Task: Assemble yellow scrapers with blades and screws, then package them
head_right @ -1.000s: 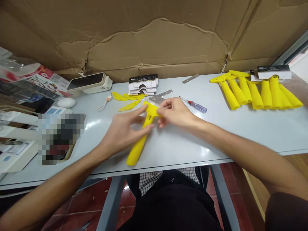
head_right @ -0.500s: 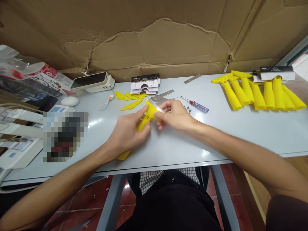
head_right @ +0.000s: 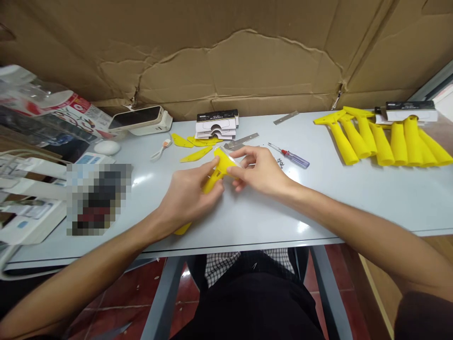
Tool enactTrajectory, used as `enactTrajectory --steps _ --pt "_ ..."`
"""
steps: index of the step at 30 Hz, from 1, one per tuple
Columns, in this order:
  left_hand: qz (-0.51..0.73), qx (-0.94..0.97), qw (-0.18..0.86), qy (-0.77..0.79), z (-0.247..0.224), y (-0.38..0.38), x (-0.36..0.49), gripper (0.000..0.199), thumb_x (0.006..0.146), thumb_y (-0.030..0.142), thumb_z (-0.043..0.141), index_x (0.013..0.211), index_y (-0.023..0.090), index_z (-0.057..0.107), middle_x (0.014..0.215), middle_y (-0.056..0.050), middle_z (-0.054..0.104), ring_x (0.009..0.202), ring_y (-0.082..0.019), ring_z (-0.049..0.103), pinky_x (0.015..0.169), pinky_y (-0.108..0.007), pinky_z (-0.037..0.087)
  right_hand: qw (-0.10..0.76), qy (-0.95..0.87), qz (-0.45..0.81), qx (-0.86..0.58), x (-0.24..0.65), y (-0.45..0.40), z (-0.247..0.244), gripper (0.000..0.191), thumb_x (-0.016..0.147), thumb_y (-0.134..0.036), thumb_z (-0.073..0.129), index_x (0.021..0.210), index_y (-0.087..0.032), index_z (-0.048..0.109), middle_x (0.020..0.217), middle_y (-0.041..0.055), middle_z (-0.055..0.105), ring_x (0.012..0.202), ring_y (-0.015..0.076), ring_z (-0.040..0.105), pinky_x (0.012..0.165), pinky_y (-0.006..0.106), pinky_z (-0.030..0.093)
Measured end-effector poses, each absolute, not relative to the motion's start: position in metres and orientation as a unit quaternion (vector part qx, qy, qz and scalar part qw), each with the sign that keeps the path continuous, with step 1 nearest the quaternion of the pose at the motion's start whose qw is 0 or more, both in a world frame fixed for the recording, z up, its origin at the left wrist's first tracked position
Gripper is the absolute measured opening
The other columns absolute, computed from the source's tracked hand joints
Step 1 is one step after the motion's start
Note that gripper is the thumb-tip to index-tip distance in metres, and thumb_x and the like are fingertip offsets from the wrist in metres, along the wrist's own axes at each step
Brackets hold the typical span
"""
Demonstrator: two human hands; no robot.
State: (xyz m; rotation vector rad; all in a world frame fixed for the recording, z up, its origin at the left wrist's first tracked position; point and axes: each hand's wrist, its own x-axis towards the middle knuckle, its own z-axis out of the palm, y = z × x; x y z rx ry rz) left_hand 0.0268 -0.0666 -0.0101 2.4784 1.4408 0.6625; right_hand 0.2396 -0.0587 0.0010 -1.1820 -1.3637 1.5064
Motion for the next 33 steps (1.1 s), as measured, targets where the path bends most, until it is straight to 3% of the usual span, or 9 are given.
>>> enactTrajectory --steps 10,19,33 --pt "0.225 0.836 0.102 0.489 -0.010 -0.063 0.026 0.053 0.098 0.035 0.062 0.146 0.012 0.066 0.090 -0.008 0.081 0.075 -0.022 0.072 0.073 -0.033 0.052 0.384 -0.543 0.591 -0.456 0.241 -0.058 -0.002 0.038 0.088 -0.031 0.083 0.119 -0.019 0.064 0.073 -0.0041 0.067 0.062 0.0180 0.074 0.070 0.037 0.063" --pt "0.221 0.838 0.094 0.490 -0.014 -0.058 0.023 0.044 0.098 0.033 0.062 0.137 0.016 0.072 0.086 -0.007 0.080 0.072 -0.022 0.071 0.071 -0.033 0.051 0.386 -0.536 0.603 -0.447 0.240 -0.060 -0.003 0.051 0.081 -0.036 0.091 0.120 -0.019 0.063 0.076 -0.0036 0.068 0.065 0.0187 0.075 0.071 0.036 0.064" --pt "0.258 0.854 0.045 0.450 -0.023 -0.058 0.020 0.043 0.099 0.032 0.060 0.135 0.012 0.072 0.093 -0.011 0.082 0.076 -0.026 0.075 0.069 -0.036 0.054 0.391 -0.506 0.624 -0.449 0.238 -0.057 -0.004 0.029 0.092 -0.023 0.080 0.115 -0.019 0.062 0.076 -0.0016 0.069 0.064 0.0166 0.073 0.067 0.033 0.064"
